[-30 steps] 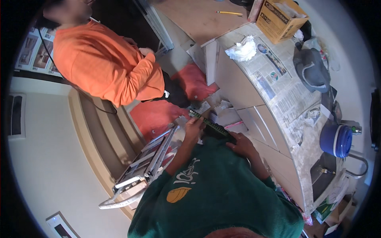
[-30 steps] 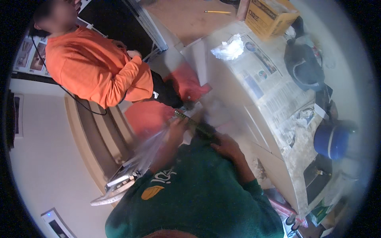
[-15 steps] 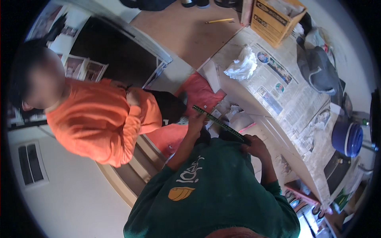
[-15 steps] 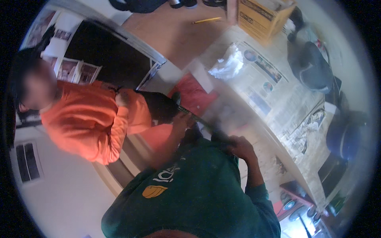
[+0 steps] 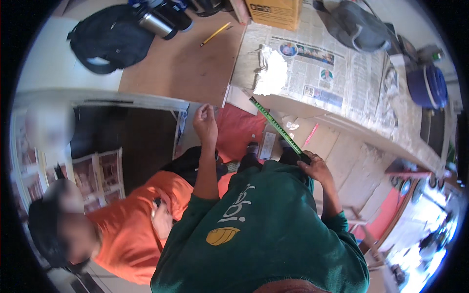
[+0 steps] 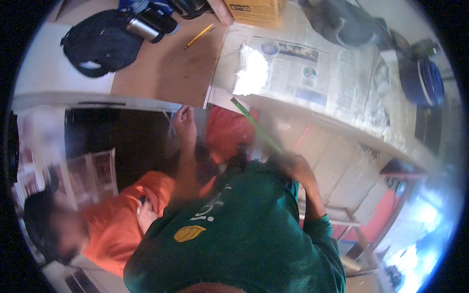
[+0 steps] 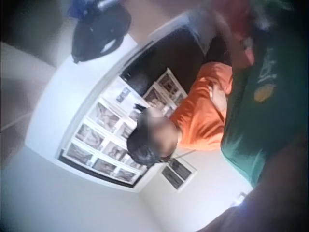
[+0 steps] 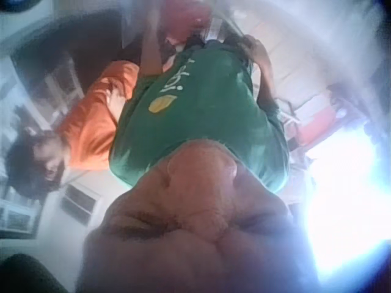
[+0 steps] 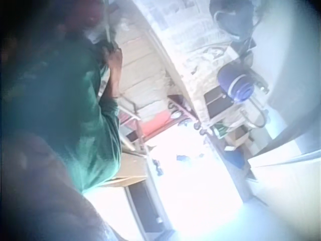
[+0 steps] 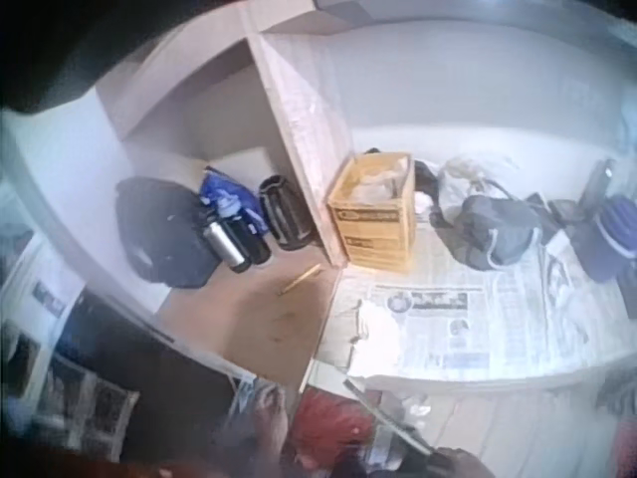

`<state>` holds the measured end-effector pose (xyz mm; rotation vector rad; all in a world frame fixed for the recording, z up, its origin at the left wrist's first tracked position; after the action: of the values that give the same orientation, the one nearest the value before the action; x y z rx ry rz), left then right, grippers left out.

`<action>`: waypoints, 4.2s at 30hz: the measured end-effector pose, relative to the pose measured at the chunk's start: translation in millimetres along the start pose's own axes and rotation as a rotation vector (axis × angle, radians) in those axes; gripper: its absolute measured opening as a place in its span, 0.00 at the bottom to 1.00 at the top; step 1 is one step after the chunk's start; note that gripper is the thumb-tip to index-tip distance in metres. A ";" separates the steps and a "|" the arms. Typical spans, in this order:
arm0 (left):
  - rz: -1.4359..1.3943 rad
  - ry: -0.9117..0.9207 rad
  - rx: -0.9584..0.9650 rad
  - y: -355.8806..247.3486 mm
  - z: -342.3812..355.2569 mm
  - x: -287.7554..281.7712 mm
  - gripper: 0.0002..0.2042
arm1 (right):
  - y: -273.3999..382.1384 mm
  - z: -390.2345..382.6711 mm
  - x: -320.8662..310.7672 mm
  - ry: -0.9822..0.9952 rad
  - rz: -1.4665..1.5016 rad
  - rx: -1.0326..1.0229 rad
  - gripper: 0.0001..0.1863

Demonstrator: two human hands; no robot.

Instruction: The person uses a utility knife to trim a white crown molding strip attached to the ceiling. They then walk through a cluttered room to retrieve a tape measure and a pencil, returning to measure and mark the molding strip for further cutting.

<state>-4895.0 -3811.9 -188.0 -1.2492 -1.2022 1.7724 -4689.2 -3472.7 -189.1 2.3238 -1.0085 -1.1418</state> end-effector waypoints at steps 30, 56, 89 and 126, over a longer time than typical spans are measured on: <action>0.598 0.305 0.690 40.2 134.7 54.6 0.20 | 176.4 102.2 308.5 -0.030 1.124 0.003 0.41; 0.641 0.313 0.612 39.1 133.2 55.5 0.20 | 168.2 102.8 294.8 -0.079 1.169 -0.051 0.27; -0.059 1.102 -0.398 72.2 -98.2 -49.8 0.19 | 130.5 53.5 228.6 0.235 1.791 0.307 0.30; 0.804 1.379 -0.295 -100.4 -77.8 -153.4 0.30 | -107.9 154.8 207.7 -0.247 0.711 -0.140 0.13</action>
<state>-4770.1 -3885.2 -51.4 -2.6611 -0.0927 0.6372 -4677.5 -3553.0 -457.7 1.5192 -1.6040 -1.1457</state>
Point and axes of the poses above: each hand's wrist, its own z-axis towards the middle knuckle, its own x-axis out of the palm, y = z × x, the point moved 1 cm from there along z, towards the middle knuckle, and after that the axes turned 5 degrees about -z, right-handed, at the moved point
